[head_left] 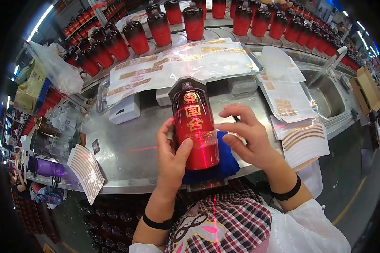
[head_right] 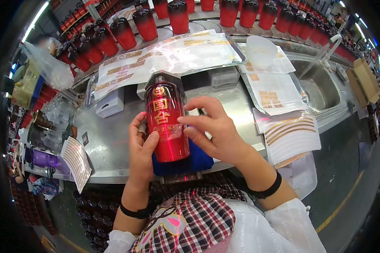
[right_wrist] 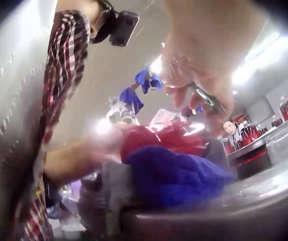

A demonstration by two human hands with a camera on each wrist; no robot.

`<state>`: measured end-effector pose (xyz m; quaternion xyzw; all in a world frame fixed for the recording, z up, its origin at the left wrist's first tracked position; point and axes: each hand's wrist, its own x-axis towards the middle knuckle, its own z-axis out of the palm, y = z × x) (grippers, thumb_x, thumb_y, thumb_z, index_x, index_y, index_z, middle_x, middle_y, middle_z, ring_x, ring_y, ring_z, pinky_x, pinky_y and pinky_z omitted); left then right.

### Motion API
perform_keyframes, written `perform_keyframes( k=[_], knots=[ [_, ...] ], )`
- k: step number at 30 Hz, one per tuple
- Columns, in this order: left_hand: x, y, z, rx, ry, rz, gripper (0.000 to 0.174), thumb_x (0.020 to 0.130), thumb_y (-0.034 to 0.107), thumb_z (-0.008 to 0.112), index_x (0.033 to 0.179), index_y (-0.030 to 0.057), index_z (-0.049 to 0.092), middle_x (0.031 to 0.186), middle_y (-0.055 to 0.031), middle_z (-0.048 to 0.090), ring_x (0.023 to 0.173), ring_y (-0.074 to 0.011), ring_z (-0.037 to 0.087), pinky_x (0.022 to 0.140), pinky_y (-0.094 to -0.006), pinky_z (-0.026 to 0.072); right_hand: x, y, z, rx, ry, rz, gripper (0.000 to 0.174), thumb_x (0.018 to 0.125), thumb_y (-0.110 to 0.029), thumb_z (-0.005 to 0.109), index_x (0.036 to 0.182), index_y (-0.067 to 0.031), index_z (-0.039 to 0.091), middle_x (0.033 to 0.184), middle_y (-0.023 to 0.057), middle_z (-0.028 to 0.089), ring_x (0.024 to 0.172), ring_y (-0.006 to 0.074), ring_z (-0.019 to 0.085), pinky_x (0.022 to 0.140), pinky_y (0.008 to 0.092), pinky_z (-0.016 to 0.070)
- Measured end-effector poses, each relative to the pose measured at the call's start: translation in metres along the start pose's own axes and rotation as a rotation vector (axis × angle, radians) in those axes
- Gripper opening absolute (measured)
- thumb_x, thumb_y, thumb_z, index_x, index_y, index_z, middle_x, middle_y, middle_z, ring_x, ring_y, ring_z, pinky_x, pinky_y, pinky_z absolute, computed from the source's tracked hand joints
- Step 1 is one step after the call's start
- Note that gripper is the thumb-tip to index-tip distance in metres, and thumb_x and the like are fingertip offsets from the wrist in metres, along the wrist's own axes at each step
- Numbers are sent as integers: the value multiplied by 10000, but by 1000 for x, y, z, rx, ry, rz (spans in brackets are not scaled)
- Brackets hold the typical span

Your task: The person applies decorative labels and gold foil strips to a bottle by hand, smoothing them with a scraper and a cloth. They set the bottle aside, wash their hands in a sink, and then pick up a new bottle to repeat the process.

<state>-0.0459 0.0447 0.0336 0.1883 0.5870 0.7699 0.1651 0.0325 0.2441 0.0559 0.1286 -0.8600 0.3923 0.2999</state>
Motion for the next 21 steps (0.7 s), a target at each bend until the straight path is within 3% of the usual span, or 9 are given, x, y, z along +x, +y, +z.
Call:
perform_keyframes(
  k=[3,4,8,14,17,21],
  knots=[
    [2,-3,-1,-50,-4,13,649,936,161,631,1441,10,253,1234,-171,512,1078,-193,565,927,-316,479,-2,-10,1,329,-14,431,240,936,-268,637,997,-38,664,1143,137,543,1056,246,535,885,335,435],
    [3,-1,1,-65,-6,3,652,937,166,630,1443,11,248,1238,-174,510,1079,-194,565,930,-318,479,-3,-3,9,344,13,397,286,945,-313,620,929,-28,631,1108,129,531,1007,211,515,862,314,414],
    [3,2,2,67,-43,-3,664,944,179,622,1449,16,224,1252,-181,505,1087,-200,564,937,-324,479,0,-4,25,191,5,375,320,871,-330,714,824,-39,592,1044,157,508,1047,301,530,889,371,443],
    [1,2,-1,-5,-78,4,686,942,167,622,1460,19,197,1253,-184,511,1099,-207,569,935,-332,486,-2,1,28,230,-11,415,314,824,-304,760,832,-50,576,1050,159,496,1066,306,523,907,378,438],
    [-2,6,-1,-30,-104,-24,721,933,176,634,1471,12,184,1314,-190,473,1172,-225,532,992,-346,451,-7,1,25,271,-74,435,309,812,-276,775,870,-72,549,1131,102,459,1082,206,461,944,319,369],
    [-8,-3,-9,42,-142,10,768,919,198,652,1478,-14,170,1389,-193,406,1253,-244,468,1058,-363,391,-12,2,22,285,-112,401,333,798,-280,788,888,-71,544,1143,117,451,1122,238,454,982,344,364]
  ],
)
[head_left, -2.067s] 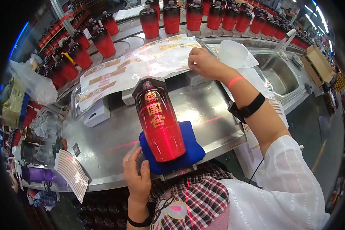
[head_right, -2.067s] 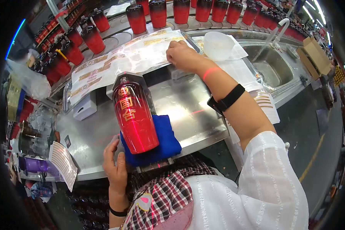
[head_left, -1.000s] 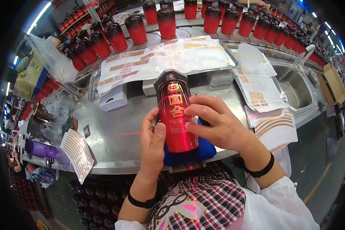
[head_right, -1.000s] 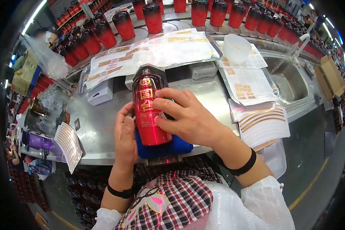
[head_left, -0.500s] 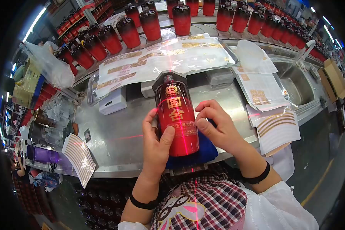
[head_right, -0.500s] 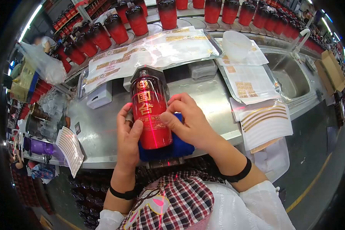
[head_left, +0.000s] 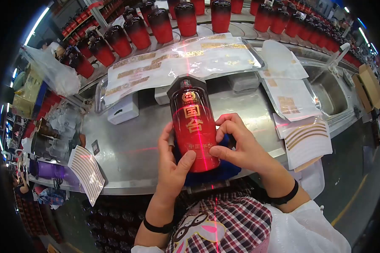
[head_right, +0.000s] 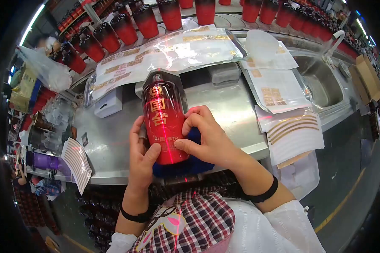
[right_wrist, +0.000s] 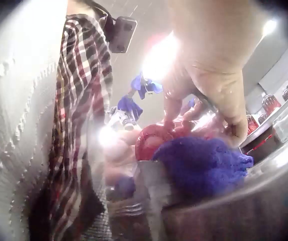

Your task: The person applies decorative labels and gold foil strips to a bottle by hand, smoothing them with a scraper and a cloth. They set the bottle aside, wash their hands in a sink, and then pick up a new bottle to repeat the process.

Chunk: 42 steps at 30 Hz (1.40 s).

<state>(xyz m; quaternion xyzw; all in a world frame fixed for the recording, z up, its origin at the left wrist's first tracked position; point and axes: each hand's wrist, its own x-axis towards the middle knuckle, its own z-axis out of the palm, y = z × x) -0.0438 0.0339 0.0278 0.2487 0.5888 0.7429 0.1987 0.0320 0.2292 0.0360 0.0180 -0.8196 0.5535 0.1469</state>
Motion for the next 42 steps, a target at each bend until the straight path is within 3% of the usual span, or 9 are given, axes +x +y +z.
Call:
perform_keyframes(
  k=[2,8,14,17,20,32,35,38,42],
  knots=[
    [-6,1,0,22,-8,6,788,913,213,660,1478,-27,166,1409,-193,383,1274,-252,447,1076,-371,370,-1,4,0,6,-3,-36,335,791,-275,791,893,-65,551,1123,141,453,1140,285,469,990,367,387],
    [1,10,-1,-94,20,-122,813,921,281,661,1485,-32,167,1429,-193,364,1302,-247,406,1096,-380,335,2,1,2,53,-18,79,396,797,-344,797,871,-75,516,1145,110,449,1167,233,411,1019,361,326],
    [-5,-1,-2,115,3,-34,820,932,307,645,1491,-40,155,1437,-200,351,1311,-256,396,1097,-379,332,0,4,2,32,-7,16,430,777,-370,813,865,-75,513,1135,119,447,1150,227,425,1016,354,330],
    [-15,-4,-2,126,15,-4,810,938,306,638,1489,-43,159,1441,-198,346,1308,-255,399,1097,-379,332,1,3,1,-34,-5,-28,406,778,-334,806,886,-61,526,1091,134,456,1097,289,483,969,371,404],
    [-11,-2,-1,24,18,-32,804,939,304,636,1488,-44,162,1444,-199,343,1309,-253,400,1093,-376,340,2,1,0,36,-38,50,428,771,-354,822,859,-81,505,1158,120,448,1150,225,426,1021,357,329],
    [-9,-4,-5,142,-16,-29,848,925,341,653,1494,-38,151,1441,-202,356,1318,-252,396,1094,-375,342,-3,5,0,61,-74,75,458,782,-396,807,882,-81,489,1194,121,435,1146,224,428,1010,341,346],
    [-8,0,-4,92,-28,-54,863,920,348,659,1495,-40,144,1436,-205,363,1330,-258,382,1101,-383,332,-1,4,0,0,-68,79,430,788,-374,794,899,-64,517,1157,155,463,1154,302,478,1013,375,382],
    [-9,0,-4,61,-52,-32,878,912,355,668,1494,-41,144,1437,-206,359,1317,-263,403,1098,-384,336,-2,7,1,59,-63,57,466,782,-413,802,873,-79,489,1179,117,443,1118,214,434,998,330,349],
    [-7,4,-1,114,-43,-23,895,903,373,675,1493,-42,146,1422,-207,379,1280,-262,445,1083,-382,355,-1,6,0,37,-66,54,457,780,-398,805,869,-78,490,1167,126,455,1119,223,440,1000,336,351]
  ],
)
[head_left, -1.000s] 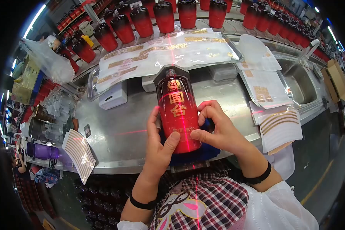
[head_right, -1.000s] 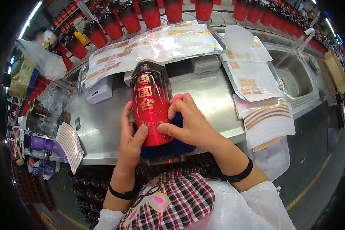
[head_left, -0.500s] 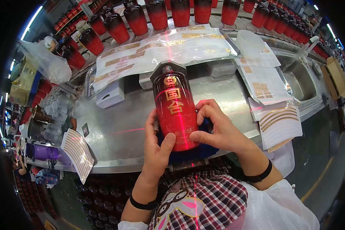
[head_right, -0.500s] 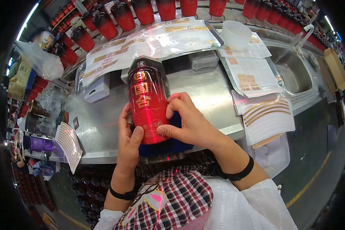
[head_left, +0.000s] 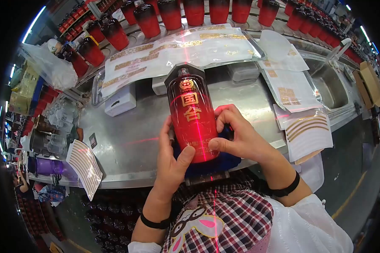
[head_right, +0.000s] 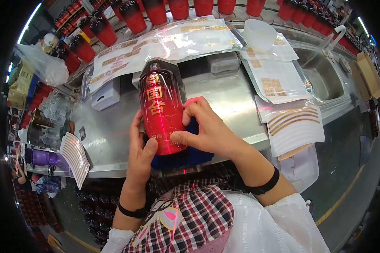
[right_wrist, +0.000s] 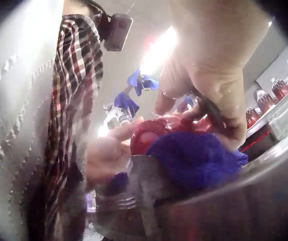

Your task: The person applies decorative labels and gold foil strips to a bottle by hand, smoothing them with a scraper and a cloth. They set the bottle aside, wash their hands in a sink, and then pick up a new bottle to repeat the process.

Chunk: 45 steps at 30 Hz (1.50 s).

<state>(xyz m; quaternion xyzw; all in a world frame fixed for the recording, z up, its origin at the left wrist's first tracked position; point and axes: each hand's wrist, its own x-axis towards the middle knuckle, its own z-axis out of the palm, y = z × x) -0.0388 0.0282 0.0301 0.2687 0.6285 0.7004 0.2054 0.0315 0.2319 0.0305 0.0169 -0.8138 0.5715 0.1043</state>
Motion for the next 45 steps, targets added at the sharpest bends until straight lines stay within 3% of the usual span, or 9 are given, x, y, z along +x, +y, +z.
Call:
perform_keyframes(
  k=[2,5,8,14,17,29,35,38,45],
  knots=[
    [1,0,3,63,20,-20,906,898,390,680,1492,-44,150,1411,-209,391,1263,-258,462,1073,-379,367,1,0,1,-37,12,-4,453,780,-394,804,866,-78,491,1160,131,462,1123,229,444,1002,342,353],
    [0,-3,1,85,25,-27,913,888,383,696,1488,-49,160,1398,-203,406,1254,-254,466,1065,-376,377,1,0,3,-60,50,-9,460,789,-420,784,873,-55,518,1127,161,483,1114,317,502,989,380,401],
    [3,-2,2,-69,58,-39,905,880,347,710,1486,-52,168,1395,-199,408,1250,-252,467,1063,-374,380,2,4,5,-79,65,-33,451,806,-420,771,867,-54,515,1100,155,488,1076,312,511,964,381,413],
    [4,-2,9,143,102,41,856,902,337,680,1475,-66,188,1396,-208,408,1245,-256,471,1064,-372,377,2,1,5,-83,77,-9,437,825,-420,756,874,-54,523,1094,157,493,1059,307,517,941,371,422],
    [6,1,13,97,136,3,855,893,334,689,1467,-73,205,1401,-216,402,1257,-263,461,1070,-377,369,2,1,5,-76,74,10,449,823,-432,755,872,-51,522,1098,162,491,1060,309,519,942,367,422],
    [2,-2,11,339,120,141,889,876,350,704,1465,-88,202,1394,-251,398,1282,-304,447,1073,-392,364,-2,5,6,-76,62,-93,488,782,-424,793,885,-46,501,1153,194,482,1128,339,503,974,386,414],
    [5,-4,9,243,112,72,900,876,360,697,1471,-84,189,1392,-254,400,1279,-310,453,1071,-401,366,-2,-2,3,-65,28,-7,484,766,-399,810,883,-46,501,1171,204,483,1136,349,505,974,389,416],
    [3,-7,6,311,86,122,921,869,379,701,1476,-79,182,1394,-251,399,1281,-310,453,1074,-400,363,-2,4,5,-83,55,-63,485,766,-404,808,884,-47,502,1163,193,485,1130,344,506,976,386,415],
    [1,-4,6,120,68,31,914,895,392,675,1492,-63,154,1429,-234,375,1301,-283,432,1081,-387,356,-2,3,3,-67,25,-51,477,783,-414,791,889,-48,504,1175,191,476,1147,335,496,990,390,404]
  ],
)
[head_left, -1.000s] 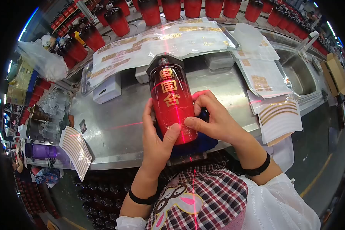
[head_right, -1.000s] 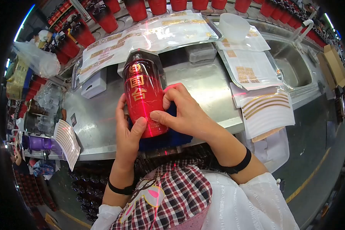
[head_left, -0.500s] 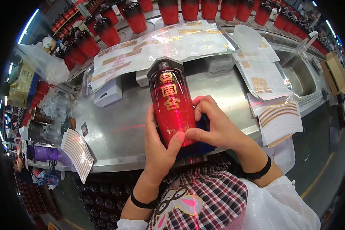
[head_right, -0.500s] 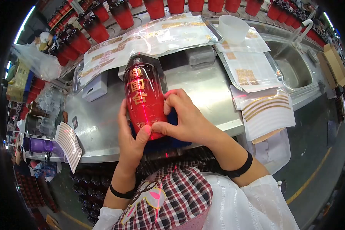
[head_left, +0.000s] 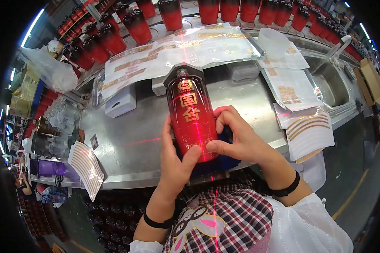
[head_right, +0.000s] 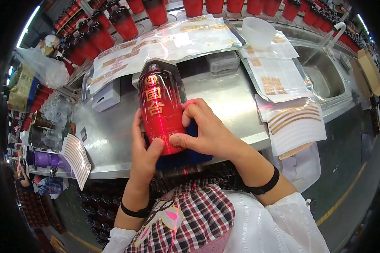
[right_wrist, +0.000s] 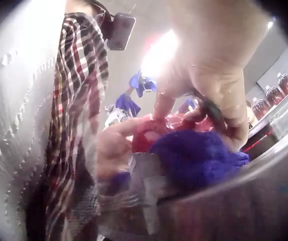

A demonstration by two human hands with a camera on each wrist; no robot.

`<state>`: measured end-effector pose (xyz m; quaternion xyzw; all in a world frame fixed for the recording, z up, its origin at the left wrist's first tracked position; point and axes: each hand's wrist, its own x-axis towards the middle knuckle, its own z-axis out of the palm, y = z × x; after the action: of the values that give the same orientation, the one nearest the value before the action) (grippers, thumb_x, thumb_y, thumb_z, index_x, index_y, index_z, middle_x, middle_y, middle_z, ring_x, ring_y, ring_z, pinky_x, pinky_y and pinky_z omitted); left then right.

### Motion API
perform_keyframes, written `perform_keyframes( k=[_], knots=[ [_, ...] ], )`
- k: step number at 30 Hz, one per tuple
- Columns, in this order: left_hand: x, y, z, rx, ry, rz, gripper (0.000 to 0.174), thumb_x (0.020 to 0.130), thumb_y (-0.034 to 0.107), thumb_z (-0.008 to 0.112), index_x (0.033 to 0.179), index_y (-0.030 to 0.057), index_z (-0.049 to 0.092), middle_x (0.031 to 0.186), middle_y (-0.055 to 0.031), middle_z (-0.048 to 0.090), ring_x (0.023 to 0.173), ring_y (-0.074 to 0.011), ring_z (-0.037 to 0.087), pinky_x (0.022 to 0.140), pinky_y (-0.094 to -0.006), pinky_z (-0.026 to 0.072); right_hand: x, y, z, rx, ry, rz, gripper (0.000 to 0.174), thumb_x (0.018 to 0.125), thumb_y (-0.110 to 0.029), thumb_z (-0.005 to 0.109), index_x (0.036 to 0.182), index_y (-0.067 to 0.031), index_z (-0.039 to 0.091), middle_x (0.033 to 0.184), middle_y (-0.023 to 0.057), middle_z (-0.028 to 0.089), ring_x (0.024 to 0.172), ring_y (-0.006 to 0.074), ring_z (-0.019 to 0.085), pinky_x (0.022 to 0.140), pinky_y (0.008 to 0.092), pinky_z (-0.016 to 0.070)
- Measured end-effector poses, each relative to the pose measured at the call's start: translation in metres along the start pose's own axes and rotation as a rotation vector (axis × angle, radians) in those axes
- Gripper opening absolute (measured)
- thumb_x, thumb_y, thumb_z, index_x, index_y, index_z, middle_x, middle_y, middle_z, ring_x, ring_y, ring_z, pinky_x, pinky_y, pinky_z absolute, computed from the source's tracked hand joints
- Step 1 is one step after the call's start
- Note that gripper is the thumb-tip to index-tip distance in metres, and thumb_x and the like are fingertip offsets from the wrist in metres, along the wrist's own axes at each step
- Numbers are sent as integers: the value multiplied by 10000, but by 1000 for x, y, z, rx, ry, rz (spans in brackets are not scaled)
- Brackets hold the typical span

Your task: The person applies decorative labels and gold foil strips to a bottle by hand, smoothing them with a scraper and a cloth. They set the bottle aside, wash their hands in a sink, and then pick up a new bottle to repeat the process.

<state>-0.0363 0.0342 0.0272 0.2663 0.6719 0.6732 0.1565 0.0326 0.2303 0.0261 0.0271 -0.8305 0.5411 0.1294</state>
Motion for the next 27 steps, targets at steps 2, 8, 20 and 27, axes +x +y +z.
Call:
perform_keyframes(
  k=[2,8,20,27],
  knots=[
    [-2,5,-2,-214,-17,-83,882,921,375,648,1499,-55,139,1451,-228,353,1314,-269,417,1085,-380,352,-2,0,-1,54,1,25,472,792,-418,782,891,-48,505,1172,190,475,1138,334,498,991,390,402],
    [-5,-5,-8,-101,-46,-36,829,954,337,609,1507,-42,122,1448,-206,367,1313,-247,414,1088,-363,349,0,-1,2,6,11,3,468,807,-427,767,895,-50,504,1148,178,479,1116,327,502,988,384,401],
    [-2,-7,-9,-179,-86,-20,821,967,383,580,1511,-34,129,1472,-218,346,1341,-268,395,1111,-376,314,0,-4,-2,94,-36,78,455,804,-409,782,880,-70,487,1191,147,456,1208,243,415,1032,359,332],
    [-1,-7,-11,-177,-99,2,825,967,365,582,1512,-43,118,1489,-225,326,1357,-277,379,1119,-379,302,0,0,-1,85,-40,60,467,793,-413,792,891,-73,488,1184,138,454,1173,226,424,1029,348,333]
  ],
)
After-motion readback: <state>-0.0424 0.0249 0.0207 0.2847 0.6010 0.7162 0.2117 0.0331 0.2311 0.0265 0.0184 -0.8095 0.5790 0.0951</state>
